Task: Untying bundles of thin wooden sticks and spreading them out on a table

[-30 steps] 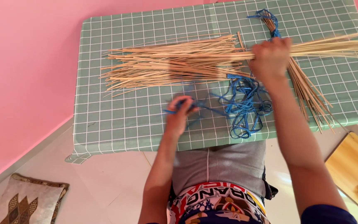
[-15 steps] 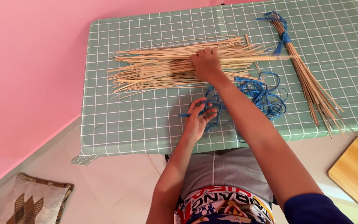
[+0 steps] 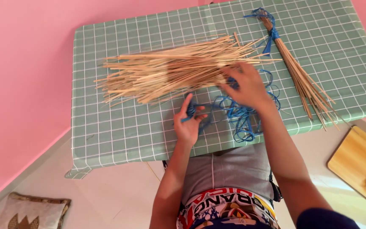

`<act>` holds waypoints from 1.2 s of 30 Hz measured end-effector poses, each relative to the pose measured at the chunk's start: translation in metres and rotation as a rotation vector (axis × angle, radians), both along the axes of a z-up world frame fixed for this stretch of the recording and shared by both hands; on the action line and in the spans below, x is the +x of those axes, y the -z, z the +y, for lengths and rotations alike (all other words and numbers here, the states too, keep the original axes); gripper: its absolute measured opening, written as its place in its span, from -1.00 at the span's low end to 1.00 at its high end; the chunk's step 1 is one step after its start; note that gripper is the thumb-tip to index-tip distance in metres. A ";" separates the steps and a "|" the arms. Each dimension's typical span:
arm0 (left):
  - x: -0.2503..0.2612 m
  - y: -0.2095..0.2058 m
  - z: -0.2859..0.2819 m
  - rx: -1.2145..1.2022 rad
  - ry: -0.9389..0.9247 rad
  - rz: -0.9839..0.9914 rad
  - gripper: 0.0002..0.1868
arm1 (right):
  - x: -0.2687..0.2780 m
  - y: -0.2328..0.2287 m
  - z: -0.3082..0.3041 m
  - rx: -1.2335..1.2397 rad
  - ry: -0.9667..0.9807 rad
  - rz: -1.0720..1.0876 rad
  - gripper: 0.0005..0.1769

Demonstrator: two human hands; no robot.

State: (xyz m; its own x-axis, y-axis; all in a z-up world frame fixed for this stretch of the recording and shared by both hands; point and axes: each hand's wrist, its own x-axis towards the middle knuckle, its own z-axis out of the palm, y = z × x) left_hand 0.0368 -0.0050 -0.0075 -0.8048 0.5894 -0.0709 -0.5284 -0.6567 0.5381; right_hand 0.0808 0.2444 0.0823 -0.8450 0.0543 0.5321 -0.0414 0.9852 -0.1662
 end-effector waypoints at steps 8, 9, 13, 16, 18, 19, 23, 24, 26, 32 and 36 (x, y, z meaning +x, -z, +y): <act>0.005 -0.032 0.019 0.064 0.441 0.404 0.05 | 0.096 0.033 -0.041 -0.260 0.034 -0.091 0.29; 0.003 -0.032 0.021 0.155 0.590 0.369 0.13 | 0.099 0.036 -0.047 -0.385 0.009 -0.078 0.54; 0.004 -0.038 0.019 0.219 0.674 0.377 0.12 | 0.088 0.041 -0.056 -0.396 -0.038 0.038 0.34; -0.005 -0.038 0.007 0.077 0.563 0.540 -0.03 | 0.081 0.064 -0.038 -0.345 -0.070 0.053 -0.10; -0.016 -0.037 -0.006 -0.070 0.553 0.675 0.04 | 0.077 0.084 -0.024 -0.274 -0.100 0.072 -0.76; -0.020 -0.042 -0.015 -0.068 0.559 0.676 0.04 | 0.077 0.086 -0.016 -0.273 -0.095 0.073 -0.76; -0.036 -0.061 -0.051 -0.249 0.636 0.640 -0.09 | 0.088 0.085 0.016 0.127 0.071 0.006 -0.79; -0.040 -0.065 -0.060 -0.382 0.657 0.634 -0.21 | 0.092 0.082 0.026 0.272 0.164 -0.041 -0.73; -0.041 -0.069 -0.068 -0.447 0.627 0.618 -0.28 | 0.101 0.076 0.052 0.314 0.258 -0.086 -0.68; -0.047 -0.055 -0.050 -0.513 0.470 0.298 -0.44 | 0.113 0.072 0.100 0.227 0.417 -0.145 -0.35; -0.065 -0.025 -0.025 -0.491 0.340 0.133 -0.62 | 0.107 0.010 0.044 0.113 0.380 0.026 0.05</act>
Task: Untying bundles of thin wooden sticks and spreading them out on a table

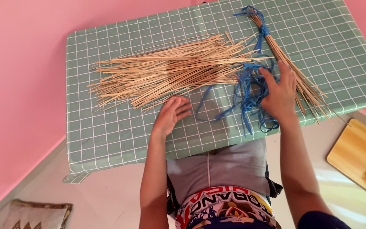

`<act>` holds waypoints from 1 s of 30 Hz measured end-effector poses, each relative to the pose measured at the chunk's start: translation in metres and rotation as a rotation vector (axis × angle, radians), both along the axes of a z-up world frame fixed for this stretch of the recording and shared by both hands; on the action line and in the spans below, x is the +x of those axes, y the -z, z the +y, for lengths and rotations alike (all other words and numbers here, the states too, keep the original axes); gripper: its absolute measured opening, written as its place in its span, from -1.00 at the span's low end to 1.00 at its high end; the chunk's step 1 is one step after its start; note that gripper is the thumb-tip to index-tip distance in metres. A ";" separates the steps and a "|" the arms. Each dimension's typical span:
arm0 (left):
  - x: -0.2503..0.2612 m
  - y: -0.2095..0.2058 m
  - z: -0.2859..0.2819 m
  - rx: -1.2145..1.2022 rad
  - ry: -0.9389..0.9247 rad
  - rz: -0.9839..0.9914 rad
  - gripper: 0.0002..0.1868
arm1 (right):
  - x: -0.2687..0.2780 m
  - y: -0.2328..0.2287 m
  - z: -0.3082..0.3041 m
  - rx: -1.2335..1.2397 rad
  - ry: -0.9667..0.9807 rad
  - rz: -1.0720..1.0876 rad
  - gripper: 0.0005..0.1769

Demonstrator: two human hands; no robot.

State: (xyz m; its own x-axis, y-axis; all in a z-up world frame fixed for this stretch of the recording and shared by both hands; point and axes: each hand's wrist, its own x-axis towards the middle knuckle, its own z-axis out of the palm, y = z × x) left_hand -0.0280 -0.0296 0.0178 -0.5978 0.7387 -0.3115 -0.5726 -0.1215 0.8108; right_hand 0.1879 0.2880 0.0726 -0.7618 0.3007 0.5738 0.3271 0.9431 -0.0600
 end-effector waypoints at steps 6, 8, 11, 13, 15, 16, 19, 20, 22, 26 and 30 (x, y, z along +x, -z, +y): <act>-0.038 0.002 0.021 -0.023 -0.080 0.087 -0.63 | 0.002 0.025 -0.026 -0.193 -0.014 0.110 -0.03; -0.044 0.004 0.026 -0.022 -0.114 0.123 -0.65 | 0.003 0.046 -0.023 -0.184 -0.004 0.112 -0.06; -0.044 0.006 0.031 -0.017 -0.175 0.208 -0.63 | 0.006 0.059 -0.016 -0.200 0.012 0.131 -0.08; -0.039 0.009 0.033 -0.011 -0.193 0.255 -0.59 | 0.010 0.057 -0.001 -0.224 0.027 0.147 -0.07; -0.034 0.014 0.032 0.027 -0.260 0.259 -0.62 | 0.016 0.053 0.023 -0.203 0.038 0.199 -0.19; -0.033 0.014 0.031 0.031 -0.250 0.259 -0.62 | 0.018 0.049 0.044 -0.199 0.048 0.201 -0.19; -0.033 0.017 0.029 0.113 -0.300 0.151 -0.70 | 0.024 0.045 0.108 0.029 0.115 0.188 -0.49; -0.034 0.018 0.030 0.061 -0.331 0.135 -0.74 | 0.025 0.048 0.131 0.050 0.186 0.112 -0.58; -0.034 0.019 0.033 0.019 -0.359 0.123 -0.77 | 0.016 0.056 0.172 0.078 0.261 0.043 -0.65; -0.025 0.007 0.031 -0.096 -0.307 0.201 -0.72 | -0.004 0.055 0.197 -0.172 0.362 -0.342 -0.47; -0.035 0.013 0.025 -0.069 -0.299 0.136 -0.81 | -0.020 0.055 0.201 -0.251 0.323 -0.441 -0.42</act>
State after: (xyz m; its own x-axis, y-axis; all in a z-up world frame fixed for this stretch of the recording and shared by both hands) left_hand -0.0627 -0.0046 0.0044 -0.8246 0.5040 -0.2569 -0.4057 -0.2105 0.8894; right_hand 0.1684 0.4892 0.0178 -0.7596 0.6418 0.1056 0.6391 0.7666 -0.0615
